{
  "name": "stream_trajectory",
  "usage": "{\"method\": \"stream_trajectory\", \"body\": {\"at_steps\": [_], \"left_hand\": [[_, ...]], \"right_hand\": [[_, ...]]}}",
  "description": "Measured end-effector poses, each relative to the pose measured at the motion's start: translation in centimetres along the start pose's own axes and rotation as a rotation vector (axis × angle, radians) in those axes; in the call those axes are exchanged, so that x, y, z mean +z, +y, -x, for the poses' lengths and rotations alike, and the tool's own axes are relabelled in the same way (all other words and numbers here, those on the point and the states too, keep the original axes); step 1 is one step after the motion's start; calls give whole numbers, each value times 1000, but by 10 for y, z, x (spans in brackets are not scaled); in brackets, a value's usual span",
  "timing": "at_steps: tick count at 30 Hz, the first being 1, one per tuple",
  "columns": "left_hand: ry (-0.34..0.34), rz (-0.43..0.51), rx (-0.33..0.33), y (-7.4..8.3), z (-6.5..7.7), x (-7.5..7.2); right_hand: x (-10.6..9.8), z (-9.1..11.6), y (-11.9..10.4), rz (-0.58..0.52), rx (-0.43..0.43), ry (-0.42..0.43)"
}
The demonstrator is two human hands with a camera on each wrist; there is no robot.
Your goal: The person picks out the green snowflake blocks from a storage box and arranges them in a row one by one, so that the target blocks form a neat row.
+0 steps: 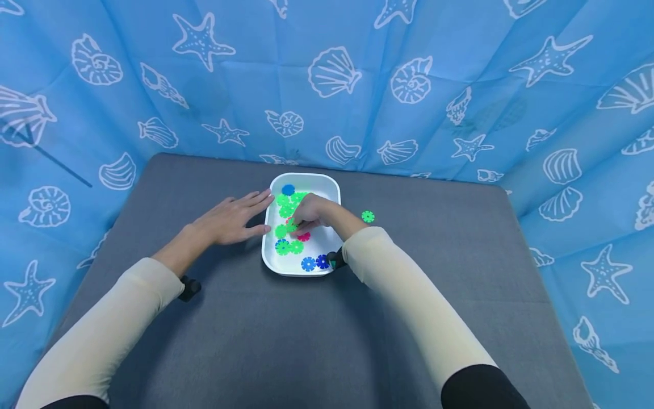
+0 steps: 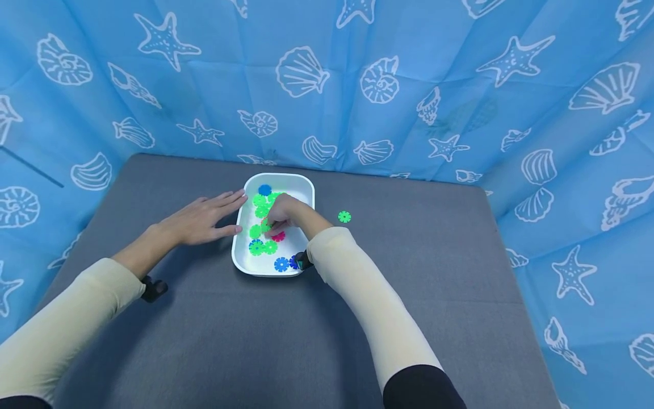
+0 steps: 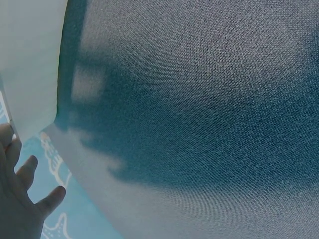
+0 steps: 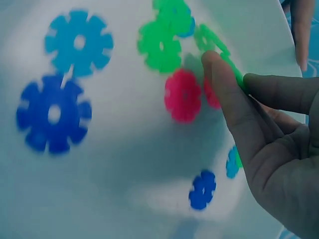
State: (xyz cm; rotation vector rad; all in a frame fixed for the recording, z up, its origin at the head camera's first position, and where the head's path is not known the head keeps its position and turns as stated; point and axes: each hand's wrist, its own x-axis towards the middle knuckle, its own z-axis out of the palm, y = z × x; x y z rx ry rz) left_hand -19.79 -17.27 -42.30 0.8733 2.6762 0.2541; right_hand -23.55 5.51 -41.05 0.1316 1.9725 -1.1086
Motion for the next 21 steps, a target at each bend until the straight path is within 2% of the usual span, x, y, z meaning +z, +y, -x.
{"method": "stream_trajectory", "body": {"at_steps": [4,10,21], "left_hand": [[-5,-8,-6,0,-1,-1],[-7,-8,-10,0,0,0],[8,-2,-6,1,0,1]], "right_hand": [[-14,9,3,1,-26,37],[-35,27,9,-5,-35,40],[-82,62,32,20,-59,104]]}}
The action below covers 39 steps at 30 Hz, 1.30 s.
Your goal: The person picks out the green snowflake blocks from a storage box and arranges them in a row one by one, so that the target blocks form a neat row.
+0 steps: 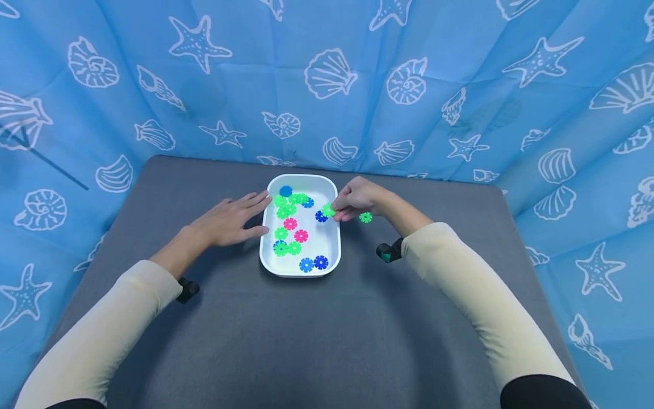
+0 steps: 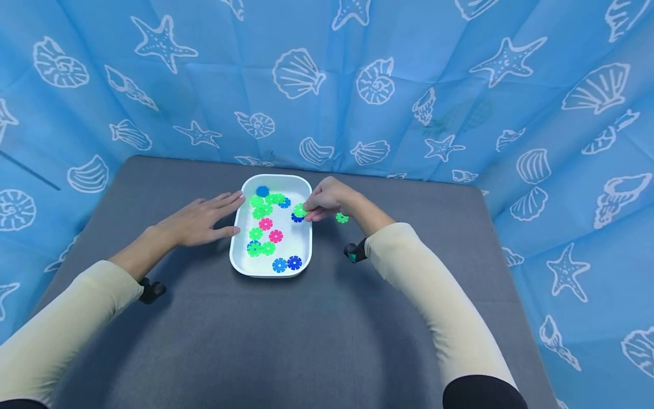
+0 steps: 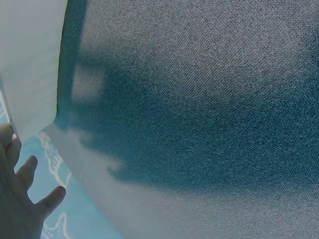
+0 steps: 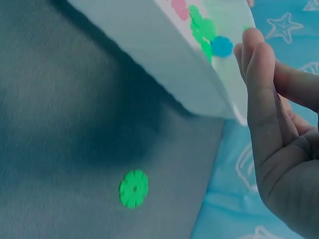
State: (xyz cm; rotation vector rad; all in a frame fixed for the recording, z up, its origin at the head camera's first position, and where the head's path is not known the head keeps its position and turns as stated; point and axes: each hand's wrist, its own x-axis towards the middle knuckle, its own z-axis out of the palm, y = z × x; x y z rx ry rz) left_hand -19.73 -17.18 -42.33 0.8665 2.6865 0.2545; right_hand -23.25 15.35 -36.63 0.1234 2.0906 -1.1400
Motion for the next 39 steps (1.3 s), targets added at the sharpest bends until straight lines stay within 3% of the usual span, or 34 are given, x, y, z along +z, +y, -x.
{"method": "stream_trajectory", "body": {"at_steps": [11,26,39], "left_hand": [[3,18,11,-1,0,1],[12,21,-2,0,0,1],[17,25,-4,0,0,1]], "right_hand": [[-33,13,46,-65,-39,118],[-47,10,111,-108,-47,275],[-48,-5,130,-164,7,327]]}}
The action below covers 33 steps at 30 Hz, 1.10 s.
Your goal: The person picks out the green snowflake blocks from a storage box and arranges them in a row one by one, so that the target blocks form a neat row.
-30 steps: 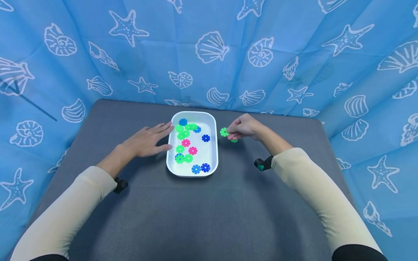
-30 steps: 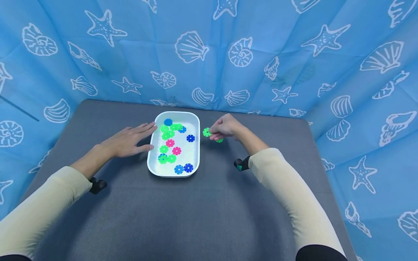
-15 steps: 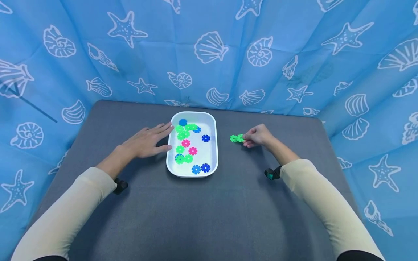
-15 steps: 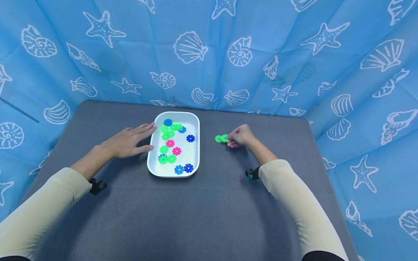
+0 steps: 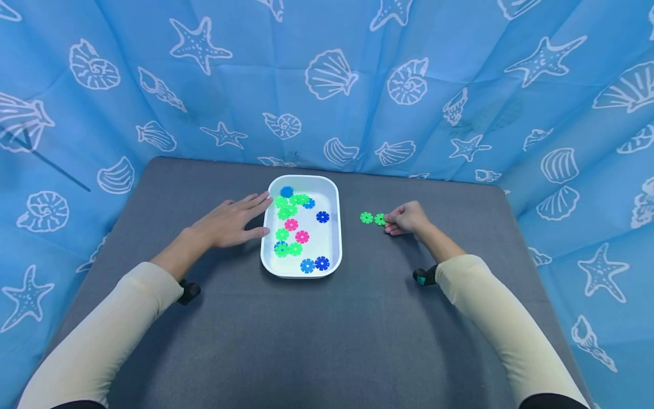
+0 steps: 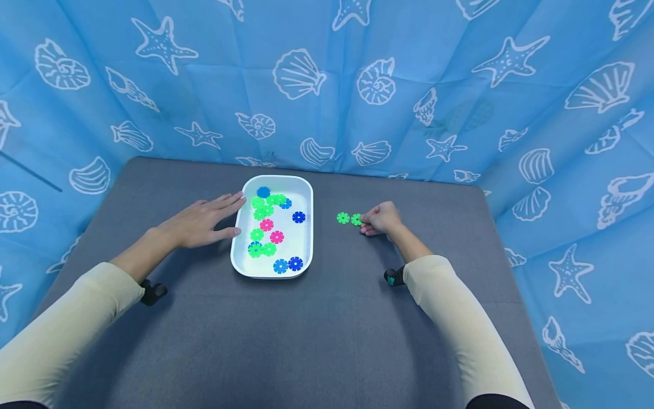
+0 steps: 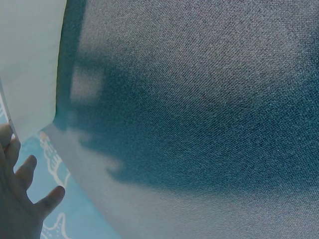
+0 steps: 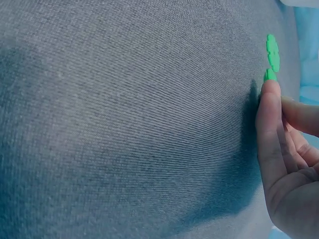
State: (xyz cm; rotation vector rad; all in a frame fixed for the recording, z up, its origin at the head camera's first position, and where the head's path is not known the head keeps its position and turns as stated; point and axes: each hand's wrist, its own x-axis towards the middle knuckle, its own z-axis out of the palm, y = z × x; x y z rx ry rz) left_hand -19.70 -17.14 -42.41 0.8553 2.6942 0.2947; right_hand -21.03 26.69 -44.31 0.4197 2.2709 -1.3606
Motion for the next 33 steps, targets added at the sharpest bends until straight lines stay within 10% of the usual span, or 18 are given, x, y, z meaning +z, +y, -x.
{"method": "stream_trajectory", "body": {"at_steps": [20,33], "left_hand": [[-21,-15,8,1,0,-2],[-16,-38,12,1,0,-3]], "right_hand": [[-6,11,-12,-41,30,-37],[14,32,-76,26,-103,-129]]}}
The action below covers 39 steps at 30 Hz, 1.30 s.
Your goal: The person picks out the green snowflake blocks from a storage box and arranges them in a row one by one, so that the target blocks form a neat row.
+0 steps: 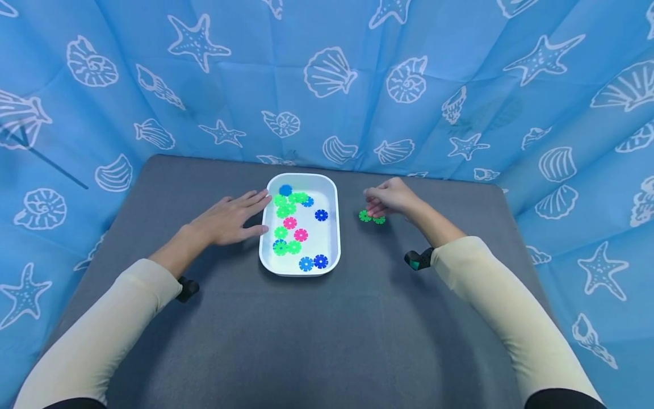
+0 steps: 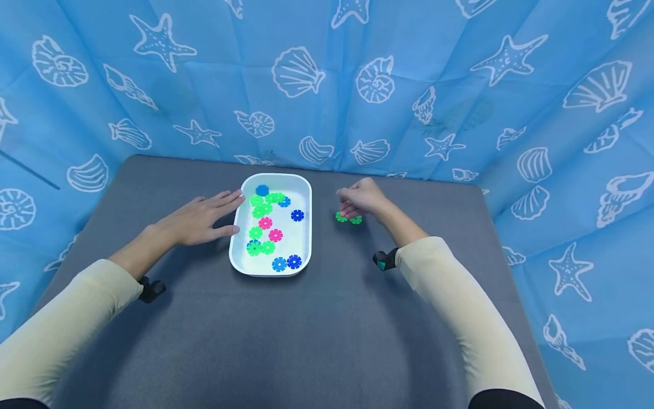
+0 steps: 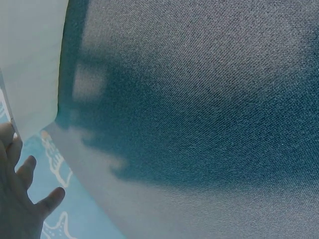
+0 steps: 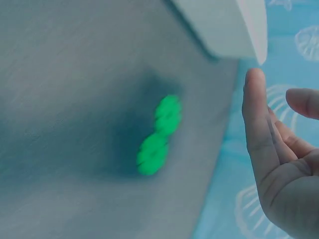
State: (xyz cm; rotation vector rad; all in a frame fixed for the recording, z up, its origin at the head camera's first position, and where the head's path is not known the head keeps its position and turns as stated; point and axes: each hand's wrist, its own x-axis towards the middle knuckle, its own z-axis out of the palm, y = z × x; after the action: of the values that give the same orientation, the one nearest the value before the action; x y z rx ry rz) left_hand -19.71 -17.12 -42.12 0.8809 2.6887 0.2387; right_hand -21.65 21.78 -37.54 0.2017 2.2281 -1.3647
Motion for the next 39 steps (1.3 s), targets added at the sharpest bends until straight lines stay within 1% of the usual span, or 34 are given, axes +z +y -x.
{"method": "stream_trajectory", "body": {"at_steps": [6,11,15,21,26,34,39], "left_hand": [[-6,-18,2,-1,1,-1],[-7,-24,4,-1,1,-1],[-7,-21,-1,0,-1,-1],[2,-20,-2,0,-1,0],[3,-18,-3,0,-1,0],[-1,-21,0,0,-1,0],[2,-18,10,0,0,0]], "right_hand": [[25,1,-33,34,-24,-69],[50,-5,-46,79,-6,-182],[69,-11,-48,92,18,-257],[90,-19,-47,111,17,-292],[106,-25,-48,87,61,-332],[124,-35,-47,112,93,-399],[133,-40,-46,97,123,-421]]}}
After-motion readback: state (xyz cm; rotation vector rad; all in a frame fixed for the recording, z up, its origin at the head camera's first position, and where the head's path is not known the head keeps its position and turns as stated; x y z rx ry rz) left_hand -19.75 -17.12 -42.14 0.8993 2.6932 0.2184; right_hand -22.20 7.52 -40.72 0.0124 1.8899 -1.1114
